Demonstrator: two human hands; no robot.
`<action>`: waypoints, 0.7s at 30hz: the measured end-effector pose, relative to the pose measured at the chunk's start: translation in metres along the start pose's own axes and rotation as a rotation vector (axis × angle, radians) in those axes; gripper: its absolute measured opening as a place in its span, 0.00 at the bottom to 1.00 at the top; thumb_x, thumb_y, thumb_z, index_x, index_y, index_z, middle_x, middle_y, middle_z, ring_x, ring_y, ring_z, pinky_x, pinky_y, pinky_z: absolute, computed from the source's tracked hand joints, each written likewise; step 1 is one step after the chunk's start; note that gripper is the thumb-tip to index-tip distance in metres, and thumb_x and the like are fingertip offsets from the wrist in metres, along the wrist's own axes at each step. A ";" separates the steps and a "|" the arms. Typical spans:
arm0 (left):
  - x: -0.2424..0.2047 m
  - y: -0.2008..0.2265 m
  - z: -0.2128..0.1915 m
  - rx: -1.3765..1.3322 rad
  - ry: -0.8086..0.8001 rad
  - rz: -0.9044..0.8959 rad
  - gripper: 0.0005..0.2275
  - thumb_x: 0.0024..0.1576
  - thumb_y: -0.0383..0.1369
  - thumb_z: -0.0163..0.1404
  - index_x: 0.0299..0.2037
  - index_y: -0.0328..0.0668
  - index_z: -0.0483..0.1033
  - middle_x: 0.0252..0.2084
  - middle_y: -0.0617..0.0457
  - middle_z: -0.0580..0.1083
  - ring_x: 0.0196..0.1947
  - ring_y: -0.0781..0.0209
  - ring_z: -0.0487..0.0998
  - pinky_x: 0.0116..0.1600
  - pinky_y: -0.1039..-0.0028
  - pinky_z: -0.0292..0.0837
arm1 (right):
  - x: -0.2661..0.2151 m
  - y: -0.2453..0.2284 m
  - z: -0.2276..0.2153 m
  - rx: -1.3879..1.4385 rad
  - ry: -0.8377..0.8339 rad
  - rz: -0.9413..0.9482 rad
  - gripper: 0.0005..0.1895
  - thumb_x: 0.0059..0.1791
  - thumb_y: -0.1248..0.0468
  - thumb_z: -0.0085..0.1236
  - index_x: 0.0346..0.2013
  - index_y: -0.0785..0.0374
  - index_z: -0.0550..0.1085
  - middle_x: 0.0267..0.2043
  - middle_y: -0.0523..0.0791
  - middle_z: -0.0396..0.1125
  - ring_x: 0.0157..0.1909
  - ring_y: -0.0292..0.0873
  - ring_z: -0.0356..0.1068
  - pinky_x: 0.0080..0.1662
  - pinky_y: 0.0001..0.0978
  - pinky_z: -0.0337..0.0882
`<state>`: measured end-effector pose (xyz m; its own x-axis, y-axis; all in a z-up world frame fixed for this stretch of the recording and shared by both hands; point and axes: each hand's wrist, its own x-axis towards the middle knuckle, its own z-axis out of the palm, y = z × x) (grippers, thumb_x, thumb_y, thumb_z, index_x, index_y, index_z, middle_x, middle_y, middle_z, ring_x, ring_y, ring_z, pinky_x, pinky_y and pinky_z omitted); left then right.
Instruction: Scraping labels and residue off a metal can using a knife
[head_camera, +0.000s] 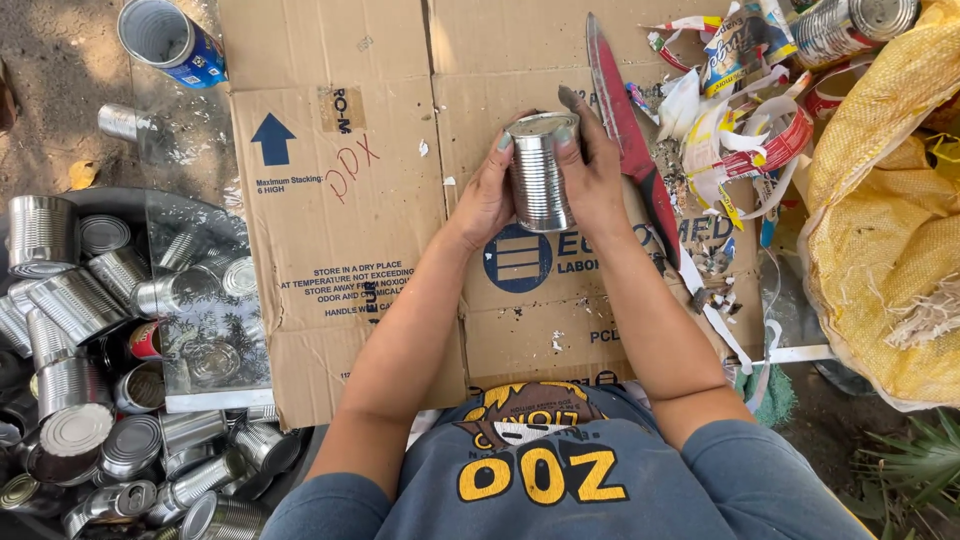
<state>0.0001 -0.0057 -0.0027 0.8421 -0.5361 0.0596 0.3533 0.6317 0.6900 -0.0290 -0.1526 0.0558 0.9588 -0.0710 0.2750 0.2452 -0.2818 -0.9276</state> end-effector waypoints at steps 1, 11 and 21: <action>0.002 -0.003 -0.004 0.001 0.001 0.001 0.26 0.68 0.49 0.40 0.72 0.45 0.57 0.73 0.43 0.60 0.72 0.50 0.61 0.74 0.59 0.57 | 0.000 0.003 0.000 0.001 -0.001 -0.001 0.34 0.59 0.49 0.46 0.66 0.78 0.60 0.66 0.60 0.63 0.65 0.50 0.64 0.66 0.37 0.62; -0.001 0.001 -0.002 0.291 0.106 0.090 0.24 0.66 0.49 0.44 0.69 0.49 0.62 0.67 0.44 0.66 0.65 0.51 0.69 0.67 0.61 0.67 | -0.007 -0.003 0.012 -0.071 -0.034 -0.015 0.35 0.59 0.51 0.44 0.70 0.77 0.54 0.73 0.62 0.54 0.74 0.57 0.56 0.72 0.42 0.55; -0.004 -0.003 0.006 0.244 0.318 0.075 0.30 0.68 0.61 0.32 0.67 0.52 0.70 0.54 0.44 0.73 0.53 0.54 0.74 0.59 0.64 0.75 | -0.021 0.001 0.013 0.154 -0.105 0.054 0.40 0.62 0.41 0.34 0.77 0.68 0.44 0.78 0.67 0.39 0.78 0.70 0.34 0.75 0.65 0.37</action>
<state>-0.0065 -0.0088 -0.0006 0.9593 -0.2699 -0.0832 0.2113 0.4902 0.8456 -0.0475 -0.1391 0.0461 0.9790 0.0200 0.2030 0.2038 -0.1301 -0.9703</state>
